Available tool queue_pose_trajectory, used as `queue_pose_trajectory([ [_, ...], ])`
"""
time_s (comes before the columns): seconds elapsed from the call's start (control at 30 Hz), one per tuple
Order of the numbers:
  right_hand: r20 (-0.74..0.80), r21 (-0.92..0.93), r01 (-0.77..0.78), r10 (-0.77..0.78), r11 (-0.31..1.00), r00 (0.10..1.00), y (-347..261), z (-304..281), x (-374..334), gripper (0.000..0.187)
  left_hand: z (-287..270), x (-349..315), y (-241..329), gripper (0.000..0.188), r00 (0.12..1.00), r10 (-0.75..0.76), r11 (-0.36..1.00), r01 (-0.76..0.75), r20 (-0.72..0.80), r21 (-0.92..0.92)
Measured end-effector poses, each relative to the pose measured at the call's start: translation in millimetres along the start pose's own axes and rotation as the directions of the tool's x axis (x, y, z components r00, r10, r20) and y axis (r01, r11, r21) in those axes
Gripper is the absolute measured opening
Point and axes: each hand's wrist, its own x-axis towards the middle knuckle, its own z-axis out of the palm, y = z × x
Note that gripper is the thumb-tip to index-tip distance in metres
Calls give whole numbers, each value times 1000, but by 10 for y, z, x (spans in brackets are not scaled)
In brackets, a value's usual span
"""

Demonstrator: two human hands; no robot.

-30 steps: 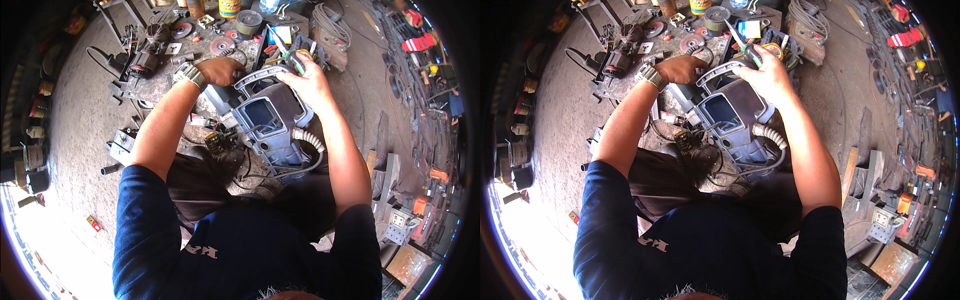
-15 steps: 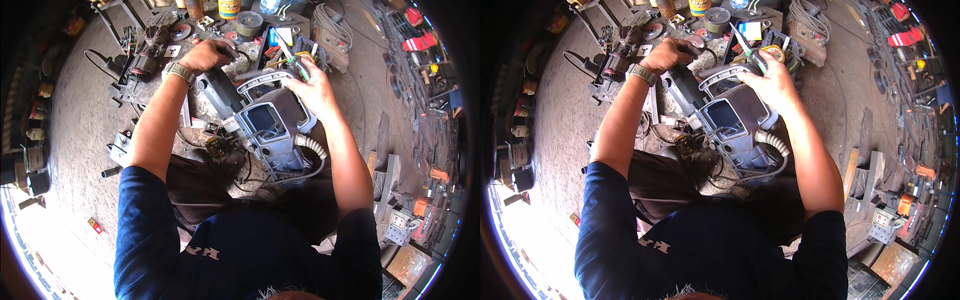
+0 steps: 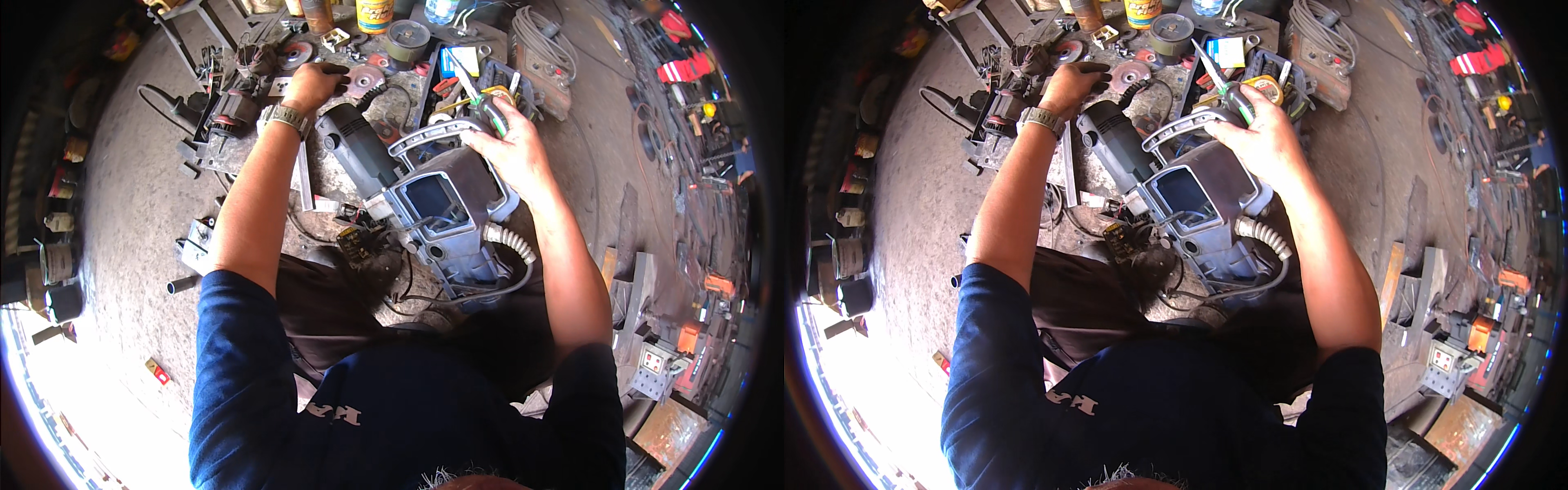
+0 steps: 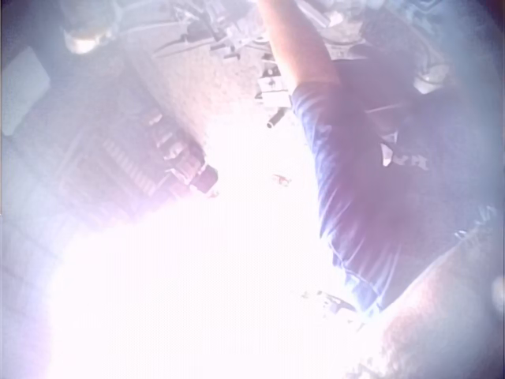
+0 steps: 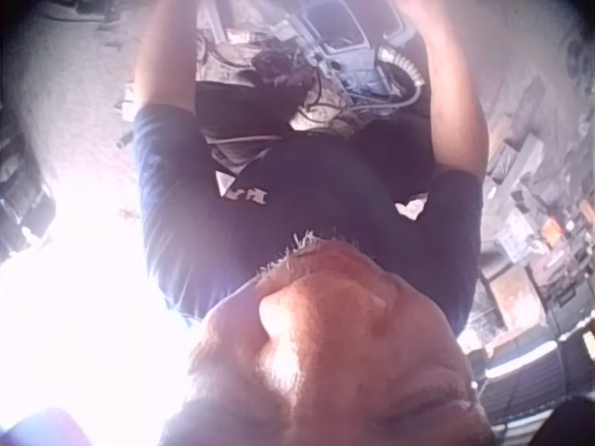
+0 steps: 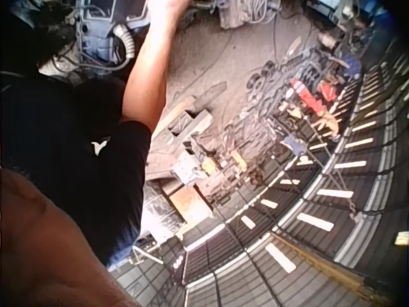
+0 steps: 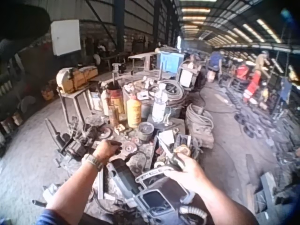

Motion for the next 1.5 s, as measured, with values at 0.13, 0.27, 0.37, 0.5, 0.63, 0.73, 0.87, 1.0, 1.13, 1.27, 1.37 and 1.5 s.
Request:
queue_pose_trajectory([
  [0.13,28,18,27,-28,999,999,-3,11,26,69,40,-25,-44,36,938,197,814,7,-286,581],
  [0.27,7,-4,38,-38,999,999,19,-11,-13,68,397,-204,460,31,904,428,877,-413,-5,245],
  [0.37,21,32,16,-17,999,1000,-42,1,-29,68,676,-358,836,27,776,396,915,-378,490,-141],
  [0.5,27,8,38,-38,999,999,-29,22,-15,66,1003,-223,835,40,634,268,947,-313,726,-77],
  [0.63,23,7,44,-45,999,999,-71,34,-29,65,1206,-86,769,43,569,263,953,-278,780,-118],
  [0.73,25,-3,32,-32,999,999,-87,17,-41,63,1324,12,704,41,539,245,957,-267,806,-112],
  [0.87,23,4,41,-42,999,999,-57,13,-45,60,1415,87,606,43,529,315,932,-329,788,-152],
  [1.0,33,-31,50,-49,998,998,-38,-8,-33,61,1434,131,510,44,517,334,938,-266,788,-223],
  [1.13,-9,-17,37,-37,999,999,9,10,-22,66,1413,113,485,42,545,323,942,-267,773,-205],
  [1.27,-17,31,1,-1,1000,1000,33,-7,-21,69,1303,52,525,34,589,280,932,-357,758,-67],
  [1.37,-26,27,4,-3,1000,1000,61,-9,-5,69,1222,23,513,34,541,315,930,-338,780,-141],
  [1.5,-29,75,7,-5,997,1000,51,-1,-16,66,1209,-27,562,27,591,240,966,-226,770,-128],
])
